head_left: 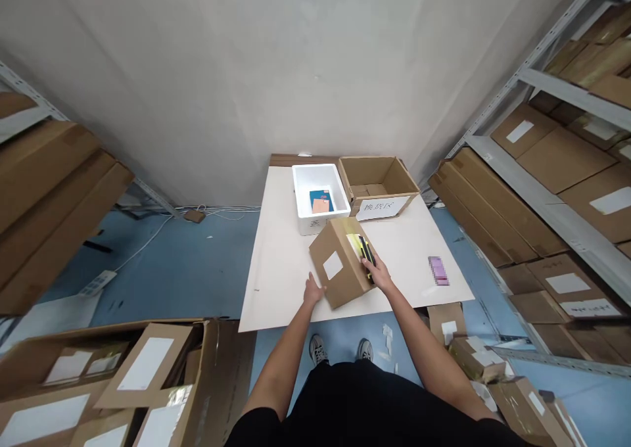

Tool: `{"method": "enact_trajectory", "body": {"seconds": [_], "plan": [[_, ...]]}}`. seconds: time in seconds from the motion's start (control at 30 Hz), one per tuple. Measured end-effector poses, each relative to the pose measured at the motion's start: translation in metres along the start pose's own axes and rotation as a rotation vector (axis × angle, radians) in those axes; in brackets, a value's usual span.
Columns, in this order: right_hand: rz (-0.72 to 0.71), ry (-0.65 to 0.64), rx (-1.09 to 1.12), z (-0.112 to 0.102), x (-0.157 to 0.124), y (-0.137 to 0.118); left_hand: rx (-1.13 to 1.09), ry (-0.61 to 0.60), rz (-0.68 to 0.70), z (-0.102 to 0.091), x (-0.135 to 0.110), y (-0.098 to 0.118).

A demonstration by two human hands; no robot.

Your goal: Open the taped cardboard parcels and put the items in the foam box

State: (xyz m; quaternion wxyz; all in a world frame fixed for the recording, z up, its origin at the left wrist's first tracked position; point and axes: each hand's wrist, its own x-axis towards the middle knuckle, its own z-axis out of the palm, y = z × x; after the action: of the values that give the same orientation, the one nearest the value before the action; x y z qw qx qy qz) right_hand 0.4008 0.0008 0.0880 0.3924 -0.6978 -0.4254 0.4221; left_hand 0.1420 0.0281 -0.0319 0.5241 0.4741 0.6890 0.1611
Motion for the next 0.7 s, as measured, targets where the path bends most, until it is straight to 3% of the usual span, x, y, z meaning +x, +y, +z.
{"method": "enact_trajectory", "body": {"seconds": [0.1, 0.17, 0.27, 0.33, 0.4, 0.53, 0.7], "plan": [[0.018, -0.174, 0.084, 0.036, -0.010, -0.010, 0.162, 0.198, 0.205, -0.051, 0.005, 0.029], [0.063, -0.286, 0.095, 0.057, -0.017, -0.013, 0.255, 0.216, 0.366, -0.086, 0.008, 0.052], [0.016, -0.302, 0.016, 0.075, -0.022, -0.016, 0.575, 0.010, 0.492, -0.125, 0.010, 0.080], [-0.028, -0.250, -0.068, 0.075, -0.017, -0.018, 0.725, -0.093, 0.509, -0.134, 0.007, 0.091], [-0.011, -0.200, -0.103, 0.067, -0.006, -0.022, 0.784, -0.120, 0.508, -0.127, 0.004, 0.098], [0.006, -0.076, -0.172, 0.046, 0.027, -0.040, 0.753, -0.086, 0.478, -0.086, -0.006, 0.108], [-0.236, -0.130, -0.565, 0.051, 0.070, -0.075, 0.654, -0.056, 0.350, -0.045, -0.013, 0.114]]}}
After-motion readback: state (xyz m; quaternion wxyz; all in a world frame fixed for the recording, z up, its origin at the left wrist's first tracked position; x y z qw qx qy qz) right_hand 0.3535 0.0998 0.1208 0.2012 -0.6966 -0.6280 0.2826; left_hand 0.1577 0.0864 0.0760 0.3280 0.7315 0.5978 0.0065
